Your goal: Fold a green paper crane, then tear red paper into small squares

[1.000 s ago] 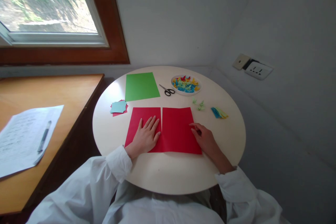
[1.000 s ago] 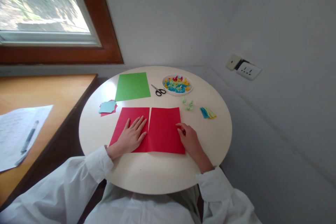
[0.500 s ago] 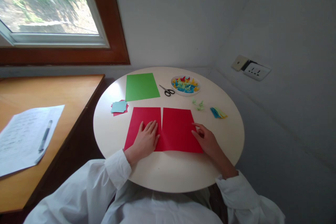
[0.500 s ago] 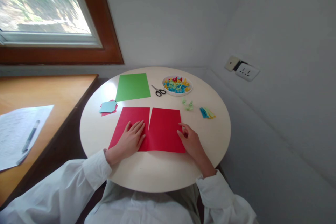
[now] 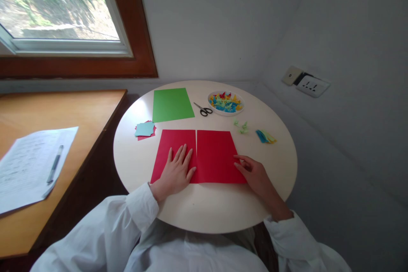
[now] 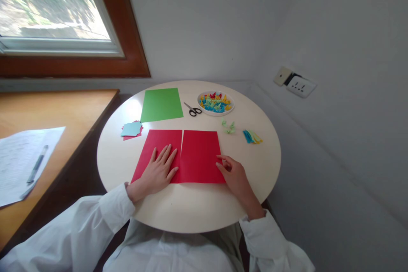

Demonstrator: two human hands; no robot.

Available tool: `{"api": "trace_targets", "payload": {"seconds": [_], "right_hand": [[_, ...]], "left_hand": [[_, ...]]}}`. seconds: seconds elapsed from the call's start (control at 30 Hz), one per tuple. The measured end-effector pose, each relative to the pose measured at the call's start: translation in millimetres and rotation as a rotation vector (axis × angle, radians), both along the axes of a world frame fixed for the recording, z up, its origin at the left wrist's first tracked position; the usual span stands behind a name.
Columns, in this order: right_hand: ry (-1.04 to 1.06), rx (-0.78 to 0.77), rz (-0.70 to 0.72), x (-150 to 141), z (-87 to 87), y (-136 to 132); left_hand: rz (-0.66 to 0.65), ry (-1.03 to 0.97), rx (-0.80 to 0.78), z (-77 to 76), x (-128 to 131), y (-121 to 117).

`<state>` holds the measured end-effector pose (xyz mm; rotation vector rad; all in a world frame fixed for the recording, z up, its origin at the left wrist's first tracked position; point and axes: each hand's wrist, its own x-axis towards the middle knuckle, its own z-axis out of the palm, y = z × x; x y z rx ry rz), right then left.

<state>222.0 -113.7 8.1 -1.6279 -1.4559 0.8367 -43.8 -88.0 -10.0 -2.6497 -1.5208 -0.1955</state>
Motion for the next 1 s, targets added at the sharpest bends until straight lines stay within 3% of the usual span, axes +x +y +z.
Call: {"api": "trace_targets", "payload": {"seconds": [0.4,1.0], "right_hand": [[-0.139,0.032,-0.002,-1.6,-4.4,-3.2],[-0.155,0.067,0.019,3.6,-10.1,-6.6]], "left_hand": [[-0.002,-0.007,0.008,-2.2,0.0,1.0],[-0.006,-0.011,-0.011,-1.6,-1.2,1.3]]}}
